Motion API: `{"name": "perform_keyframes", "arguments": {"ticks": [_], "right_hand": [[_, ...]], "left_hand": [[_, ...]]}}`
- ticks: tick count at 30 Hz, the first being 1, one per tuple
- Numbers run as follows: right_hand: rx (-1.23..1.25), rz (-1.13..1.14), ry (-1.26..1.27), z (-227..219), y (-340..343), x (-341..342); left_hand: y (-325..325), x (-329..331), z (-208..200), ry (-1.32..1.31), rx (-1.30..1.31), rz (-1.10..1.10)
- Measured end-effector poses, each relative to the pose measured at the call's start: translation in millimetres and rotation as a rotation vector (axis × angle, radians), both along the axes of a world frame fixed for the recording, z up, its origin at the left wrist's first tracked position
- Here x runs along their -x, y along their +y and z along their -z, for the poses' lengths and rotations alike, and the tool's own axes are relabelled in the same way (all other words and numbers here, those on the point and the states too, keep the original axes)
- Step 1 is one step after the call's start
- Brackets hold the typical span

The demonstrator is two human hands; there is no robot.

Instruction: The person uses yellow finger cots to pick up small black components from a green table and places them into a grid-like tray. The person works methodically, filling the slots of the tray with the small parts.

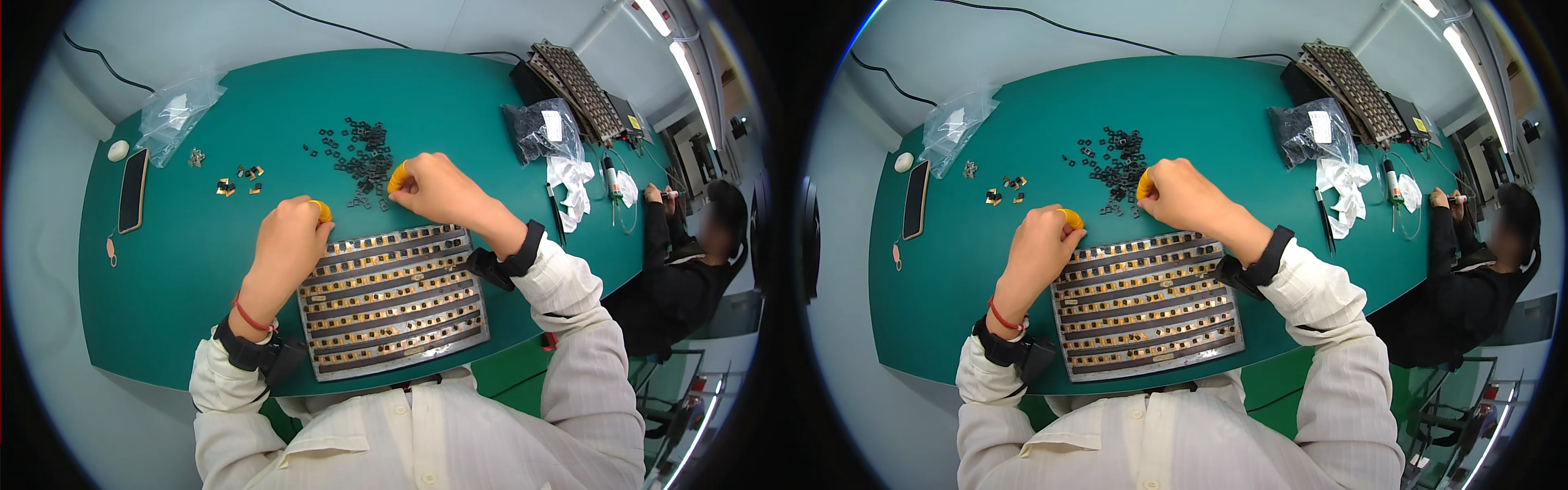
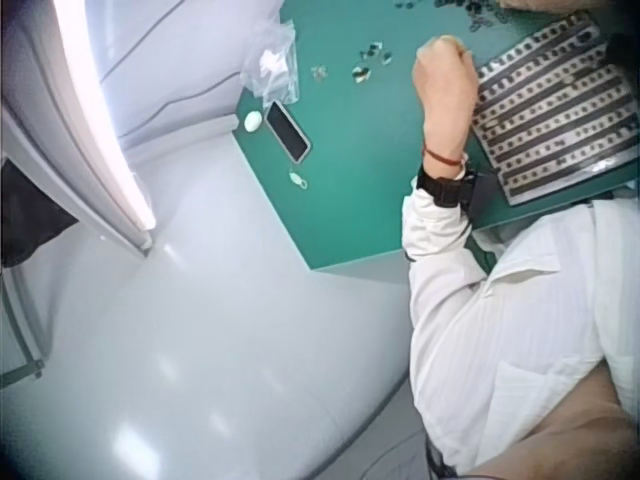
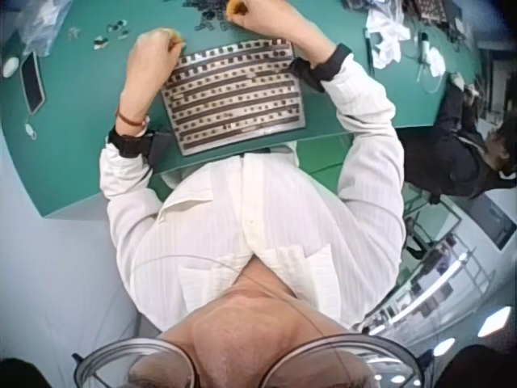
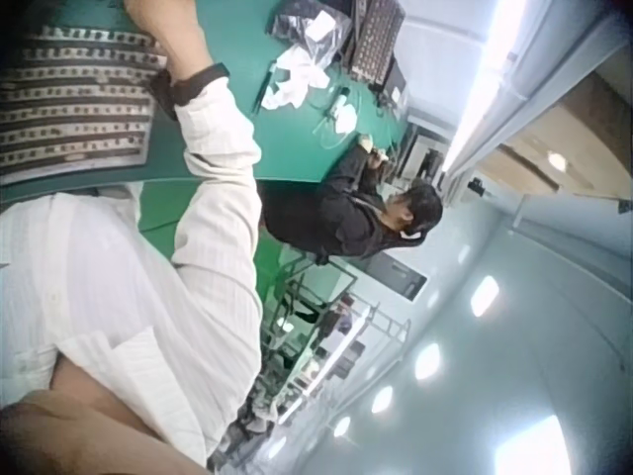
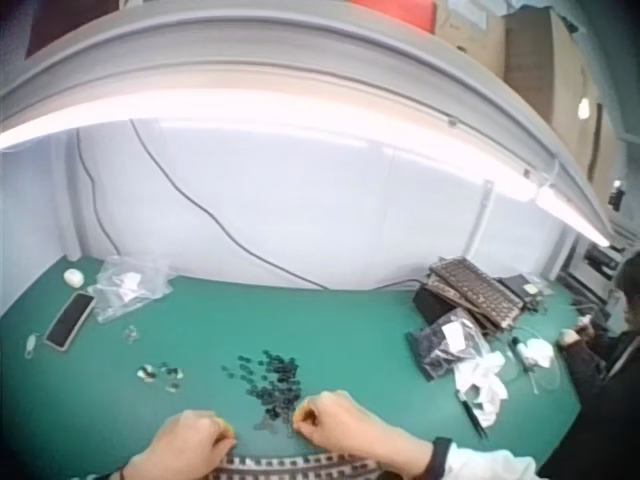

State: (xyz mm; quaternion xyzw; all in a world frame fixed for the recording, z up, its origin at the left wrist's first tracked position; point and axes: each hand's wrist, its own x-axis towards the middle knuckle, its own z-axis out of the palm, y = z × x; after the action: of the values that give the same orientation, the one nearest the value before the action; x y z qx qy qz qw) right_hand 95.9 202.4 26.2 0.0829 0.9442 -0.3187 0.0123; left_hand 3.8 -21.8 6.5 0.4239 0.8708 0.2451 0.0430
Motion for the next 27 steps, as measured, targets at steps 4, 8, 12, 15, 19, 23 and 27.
{"name": "perform_keyframes", "arguments": {"ticks": [4, 8, 12, 15, 19, 23, 27], "right_hand": [[-0.001, 0.019, 0.016, -6, 8, -5], [0.023, -0.084, 0.026, 3, -1, -4], [-0.026, -0.138, 0.047, 6, -12, -2], [-0.078, -0.159, 0.055, 10, -13, -3], [-0.041, -0.143, -0.028, 10, -6, -11], [0.008, -0.108, -0.054, -2, 0, -16], [-0.002, -0.091, 0.067, -2, 8, -15]], "left_hand": [[3, 3, 6, -0.048, 0.006, -0.010], [5, 4, 8, -0.052, 0.016, -0.018], [-3, 3, 8, -0.022, -0.001, -0.007], [-9, 0, 6, -0.059, -0.018, 0.001], [-15, -2, -1, -0.086, -0.052, -0.007], [-12, -8, -10, -0.107, -0.091, 0.022], [-10, -11, -13, -0.095, -0.098, 0.047]]}}
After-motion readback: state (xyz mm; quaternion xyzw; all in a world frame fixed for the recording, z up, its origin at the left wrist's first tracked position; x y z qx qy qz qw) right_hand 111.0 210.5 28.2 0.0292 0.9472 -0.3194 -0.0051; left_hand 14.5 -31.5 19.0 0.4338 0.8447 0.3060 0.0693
